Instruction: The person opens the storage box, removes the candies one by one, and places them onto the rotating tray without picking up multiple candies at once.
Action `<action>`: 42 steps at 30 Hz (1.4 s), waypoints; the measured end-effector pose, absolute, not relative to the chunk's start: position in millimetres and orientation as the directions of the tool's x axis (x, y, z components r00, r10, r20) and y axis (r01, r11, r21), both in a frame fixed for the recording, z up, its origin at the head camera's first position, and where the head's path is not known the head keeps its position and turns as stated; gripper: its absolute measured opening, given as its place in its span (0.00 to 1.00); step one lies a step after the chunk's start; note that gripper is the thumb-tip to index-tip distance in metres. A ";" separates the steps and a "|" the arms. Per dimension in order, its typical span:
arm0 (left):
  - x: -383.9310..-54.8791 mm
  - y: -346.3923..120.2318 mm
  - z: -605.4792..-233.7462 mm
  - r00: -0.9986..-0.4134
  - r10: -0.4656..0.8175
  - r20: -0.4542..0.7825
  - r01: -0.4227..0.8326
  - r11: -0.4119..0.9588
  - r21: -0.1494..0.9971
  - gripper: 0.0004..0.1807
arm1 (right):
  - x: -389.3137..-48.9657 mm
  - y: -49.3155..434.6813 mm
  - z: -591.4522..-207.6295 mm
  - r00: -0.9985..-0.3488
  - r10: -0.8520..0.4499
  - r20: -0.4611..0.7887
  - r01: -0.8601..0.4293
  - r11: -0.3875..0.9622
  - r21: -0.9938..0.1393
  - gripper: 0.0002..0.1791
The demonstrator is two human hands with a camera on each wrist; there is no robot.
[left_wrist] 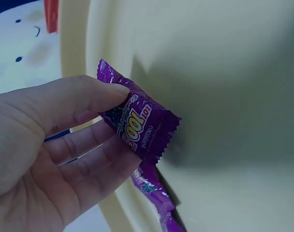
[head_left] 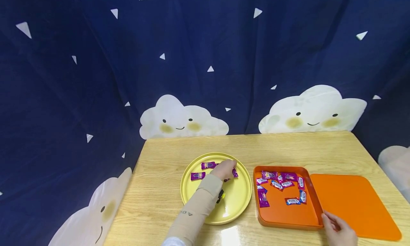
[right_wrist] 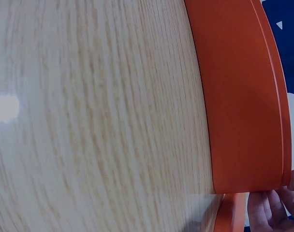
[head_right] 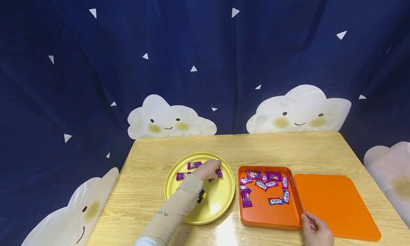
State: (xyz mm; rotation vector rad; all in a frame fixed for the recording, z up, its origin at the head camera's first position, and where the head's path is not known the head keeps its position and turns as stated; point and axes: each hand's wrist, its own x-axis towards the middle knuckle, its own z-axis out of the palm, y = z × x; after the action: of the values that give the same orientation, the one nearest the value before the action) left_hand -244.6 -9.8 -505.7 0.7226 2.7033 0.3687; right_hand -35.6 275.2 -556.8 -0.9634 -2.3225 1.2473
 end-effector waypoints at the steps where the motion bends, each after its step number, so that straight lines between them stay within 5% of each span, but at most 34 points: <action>1: -243.5 -9.5 -505.8 -0.823 0.516 -0.240 0.432 0.841 0.326 0.12 | -35.6 275.2 -556.9 -0.715 0.699 -0.027 0.406 0.384 -0.829 0.20; 42: -233.7 -7.2 -518.3 -0.832 0.520 -0.194 0.461 0.843 0.277 0.10 | -34.9 275.2 -556.1 -0.715 0.699 -0.023 0.405 0.387 -0.828 0.21</action>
State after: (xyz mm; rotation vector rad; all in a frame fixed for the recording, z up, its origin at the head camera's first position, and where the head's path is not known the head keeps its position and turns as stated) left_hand -233.7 -7.2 -518.3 0.7487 2.7595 0.3197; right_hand -34.9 275.2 -556.1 -0.9622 -2.3211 1.2466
